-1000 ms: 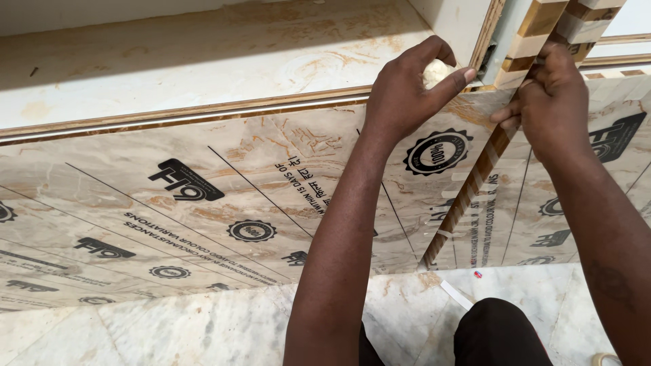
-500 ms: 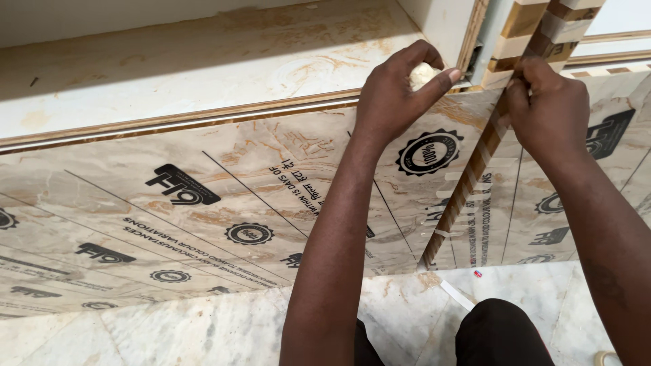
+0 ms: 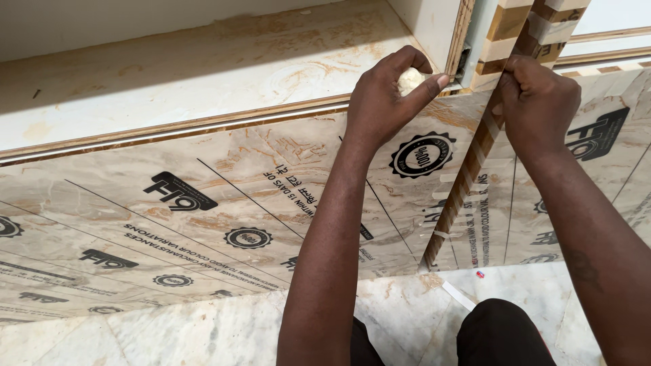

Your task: The person applies a white substance, likely caulk or putty, to the seams of a wooden cabinet frame using a small white tool. They smooth the material along the edges and corners of the cabinet structure.

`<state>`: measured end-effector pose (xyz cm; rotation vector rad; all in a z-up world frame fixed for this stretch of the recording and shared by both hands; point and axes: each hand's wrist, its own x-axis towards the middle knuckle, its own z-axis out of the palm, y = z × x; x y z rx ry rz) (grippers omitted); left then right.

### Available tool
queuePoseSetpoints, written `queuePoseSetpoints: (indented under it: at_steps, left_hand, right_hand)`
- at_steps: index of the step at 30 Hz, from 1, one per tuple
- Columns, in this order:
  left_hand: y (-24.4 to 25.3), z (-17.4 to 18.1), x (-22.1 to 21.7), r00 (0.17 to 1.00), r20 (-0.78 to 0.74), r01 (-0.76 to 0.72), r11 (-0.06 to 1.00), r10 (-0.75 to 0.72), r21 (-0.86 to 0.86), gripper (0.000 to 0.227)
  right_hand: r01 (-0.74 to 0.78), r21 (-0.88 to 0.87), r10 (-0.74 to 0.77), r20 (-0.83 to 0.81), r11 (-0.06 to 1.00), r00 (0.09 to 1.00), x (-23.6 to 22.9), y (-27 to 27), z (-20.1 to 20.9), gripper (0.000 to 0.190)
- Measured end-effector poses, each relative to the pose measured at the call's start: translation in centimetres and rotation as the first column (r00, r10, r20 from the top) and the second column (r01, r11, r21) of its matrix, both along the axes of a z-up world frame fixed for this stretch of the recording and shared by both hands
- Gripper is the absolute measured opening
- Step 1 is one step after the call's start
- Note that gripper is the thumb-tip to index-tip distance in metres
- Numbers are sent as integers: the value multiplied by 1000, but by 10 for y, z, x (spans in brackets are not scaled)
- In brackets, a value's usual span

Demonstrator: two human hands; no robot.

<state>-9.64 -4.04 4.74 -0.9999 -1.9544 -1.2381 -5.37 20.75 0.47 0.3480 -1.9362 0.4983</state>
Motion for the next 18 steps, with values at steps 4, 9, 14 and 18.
queuePoseSetpoints:
  at_steps: [4,9,14,18]
  left_hand:
    - [-1,-1,0,1000,-19,12,1000,-12,16,40]
    - [-2,1,0,997,78,8,1000,-7,-9,42]
    - [-5,0,0,998,41,43,999,-43,9,43]
    - [-7,1,0,998,26,62,998,-62,15,43]
  right_hand:
    - [178,174,-151,-161,969,975,-6,5,-3,7]
    - [224,262,-151,-273,939,950,10,-7,11,6]
    - [301,292,-234,-243,908,941,20,-11,18,11]
    - [327,277,-279,-197,904,940,19,1,8,6]
